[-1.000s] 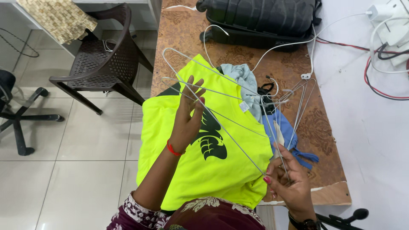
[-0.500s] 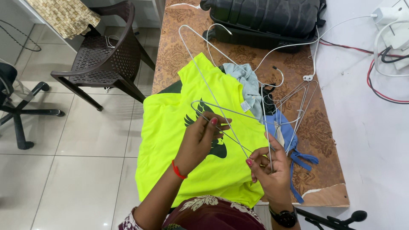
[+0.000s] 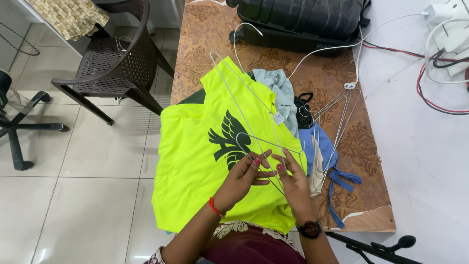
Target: The person buttons a striped shirt, places it on a hanger, and hangs it on a rack. Then the person places a black t-shirt and a neon yellow t-shirt on hangers and hangs them on the rack.
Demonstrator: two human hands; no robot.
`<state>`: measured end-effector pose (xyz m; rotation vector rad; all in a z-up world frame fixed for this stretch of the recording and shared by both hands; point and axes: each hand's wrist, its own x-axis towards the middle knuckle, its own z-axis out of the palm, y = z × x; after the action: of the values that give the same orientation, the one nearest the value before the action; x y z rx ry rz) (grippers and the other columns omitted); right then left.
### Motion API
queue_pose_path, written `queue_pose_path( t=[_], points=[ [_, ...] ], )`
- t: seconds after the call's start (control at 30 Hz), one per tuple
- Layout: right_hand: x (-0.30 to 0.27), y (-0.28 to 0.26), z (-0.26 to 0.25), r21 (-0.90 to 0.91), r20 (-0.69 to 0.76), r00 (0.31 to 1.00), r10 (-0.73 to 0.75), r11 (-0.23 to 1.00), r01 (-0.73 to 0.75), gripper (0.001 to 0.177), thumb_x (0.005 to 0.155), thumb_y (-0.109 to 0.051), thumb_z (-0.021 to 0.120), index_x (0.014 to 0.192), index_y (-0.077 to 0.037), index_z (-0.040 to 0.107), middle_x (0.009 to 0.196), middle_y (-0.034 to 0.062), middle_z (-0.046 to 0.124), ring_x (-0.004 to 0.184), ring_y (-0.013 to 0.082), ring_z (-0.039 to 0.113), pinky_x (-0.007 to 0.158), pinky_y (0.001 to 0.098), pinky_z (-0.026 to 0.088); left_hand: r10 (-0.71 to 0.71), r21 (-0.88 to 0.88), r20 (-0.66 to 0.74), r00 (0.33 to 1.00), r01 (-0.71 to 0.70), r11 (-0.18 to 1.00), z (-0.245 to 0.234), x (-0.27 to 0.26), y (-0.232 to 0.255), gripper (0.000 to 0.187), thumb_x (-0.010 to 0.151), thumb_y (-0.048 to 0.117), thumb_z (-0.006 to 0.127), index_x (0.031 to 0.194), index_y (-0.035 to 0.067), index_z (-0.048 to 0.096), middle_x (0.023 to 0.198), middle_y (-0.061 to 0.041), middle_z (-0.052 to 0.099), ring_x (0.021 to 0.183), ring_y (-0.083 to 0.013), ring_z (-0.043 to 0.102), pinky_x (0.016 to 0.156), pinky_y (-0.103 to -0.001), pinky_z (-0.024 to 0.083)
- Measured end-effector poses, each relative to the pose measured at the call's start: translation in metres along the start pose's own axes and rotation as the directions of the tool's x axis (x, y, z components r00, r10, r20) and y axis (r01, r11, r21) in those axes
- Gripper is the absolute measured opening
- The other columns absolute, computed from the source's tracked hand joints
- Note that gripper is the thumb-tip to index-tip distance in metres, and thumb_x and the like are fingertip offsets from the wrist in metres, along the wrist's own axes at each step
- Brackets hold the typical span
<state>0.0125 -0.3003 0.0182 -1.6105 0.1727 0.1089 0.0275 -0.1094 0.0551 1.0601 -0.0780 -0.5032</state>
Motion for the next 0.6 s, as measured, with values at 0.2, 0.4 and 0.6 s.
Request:
queue_pose_path(
  t=[0.2,0.4,0.6],
  points=[
    [0.007,0.018,0.004,-0.395,0.059,0.983,-0.175,0.9,0.184,0.087,0.098,-0.035,0.06,0.164,-0.011,0.009,0.166,0.015,0.028,0.144,0.0281,0.041,0.113,0.045,0.037,-0.214,-0.027,-0.101,0.972,0.212,0.977,-0.018,0.001,-0.027,0.037,0.104,0.038,0.046,0.125,0.011,0.064,0.142,-0.007,0.061,0.124,-0.0194,0.064,0.102,-0.041,0.051],
    [-0.008,-0.015,0.003,-0.183,0.131,0.941,-0.312,0.925,0.332,0.08,0.1,-0.031,0.06,0.163,-0.008,0.018,0.168,0.0167,0.029,0.15,0.0313,0.034,0.121,0.0468,0.025,-0.165,-0.344,-0.122,0.979,0.114,0.932,-0.023,0.007,-0.03,0.063,0.101,0.056,0.043,0.135,0.004,0.055,0.145,-0.008,0.057,0.134,-0.0237,0.056,0.104,-0.043,0.052],
    [-0.01,-0.019,-0.008,0.644,0.113,0.927,-0.358,0.737,0.206,0.043,0.107,-0.032,0.057,0.138,-0.004,0.059,0.166,0.0186,0.038,0.152,0.0327,0.037,0.13,0.0476,0.022,-0.04,-0.524,-0.123,0.992,-0.031,0.851,-0.028,0.006,-0.023,0.055,0.099,0.046,0.051,0.136,0.005,0.051,0.147,-0.007,0.055,0.132,-0.023,0.057,0.104,-0.044,0.052]
  ],
)
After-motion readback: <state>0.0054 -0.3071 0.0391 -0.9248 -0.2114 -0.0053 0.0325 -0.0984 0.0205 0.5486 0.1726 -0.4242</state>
